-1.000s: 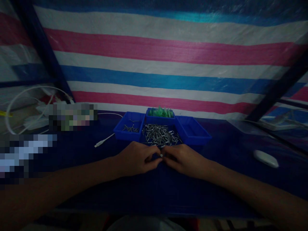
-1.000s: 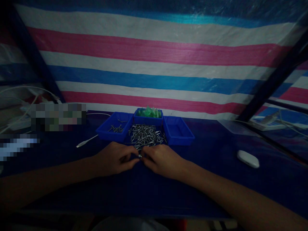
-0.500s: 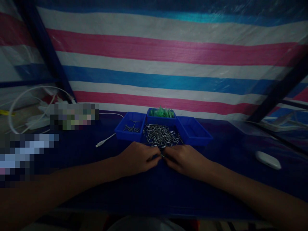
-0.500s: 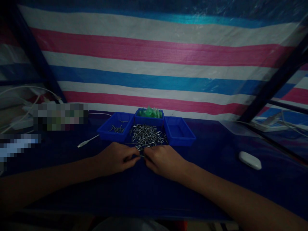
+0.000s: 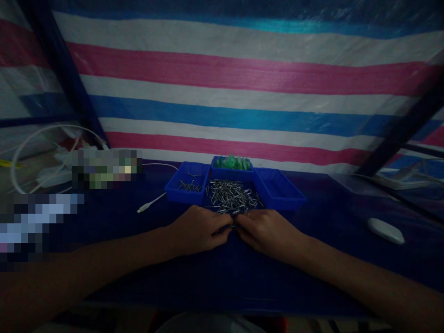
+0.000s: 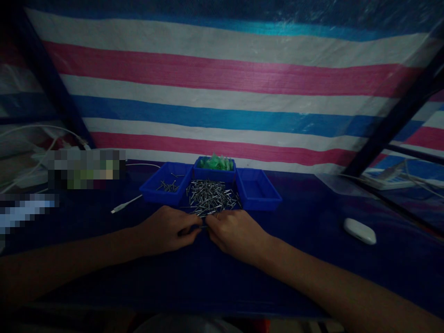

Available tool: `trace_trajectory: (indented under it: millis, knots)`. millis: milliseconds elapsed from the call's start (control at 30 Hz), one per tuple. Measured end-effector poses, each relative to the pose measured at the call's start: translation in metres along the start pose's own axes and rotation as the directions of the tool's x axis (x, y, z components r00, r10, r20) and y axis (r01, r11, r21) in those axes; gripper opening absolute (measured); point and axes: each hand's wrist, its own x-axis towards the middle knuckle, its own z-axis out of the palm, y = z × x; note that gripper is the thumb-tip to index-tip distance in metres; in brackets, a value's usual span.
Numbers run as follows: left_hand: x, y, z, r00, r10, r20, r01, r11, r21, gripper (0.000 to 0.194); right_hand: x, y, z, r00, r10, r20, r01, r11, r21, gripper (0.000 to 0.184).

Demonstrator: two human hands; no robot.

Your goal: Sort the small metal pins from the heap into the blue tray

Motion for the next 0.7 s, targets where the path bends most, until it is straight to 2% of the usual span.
trace_trajectory:
  millis: [167, 300, 433, 700]
  knots:
    - [0.0005, -0.0017, -0.0008, 0.995, -0.099, 0.007, 0.099, 0.995, -0.018, 0.010, -0.0010, 0.0040, -0.0044, 0.998, 0.035, -0.059, -0.032, 0.998, 0.048, 0.015]
    - [0.0021, -0.0023, -0.0008, 0.989, -0.137, 0.058, 0.143, 0.983, -0.118, 0.009, -0.0014, 0.0030, -0.0052, 0.997, 0.021, -0.073, -0.007, 0.983, 0.182, 0.017]
    - [0.0024, -0.0025, 0.0003, 0.990, -0.101, 0.096, 0.116, 0.979, -0.169, 0.009, -0.0005, -0.0002, -0.0027, 0.998, -0.024, -0.065, 0.040, 0.964, 0.264, 0.018]
    - [0.0037, -0.0024, 0.0026, 0.996, -0.016, 0.084, 0.029, 0.988, -0.153, 0.007, 0.0001, -0.0002, -0.0045, 1.000, 0.006, -0.029, 0.004, 0.945, 0.327, 0.018]
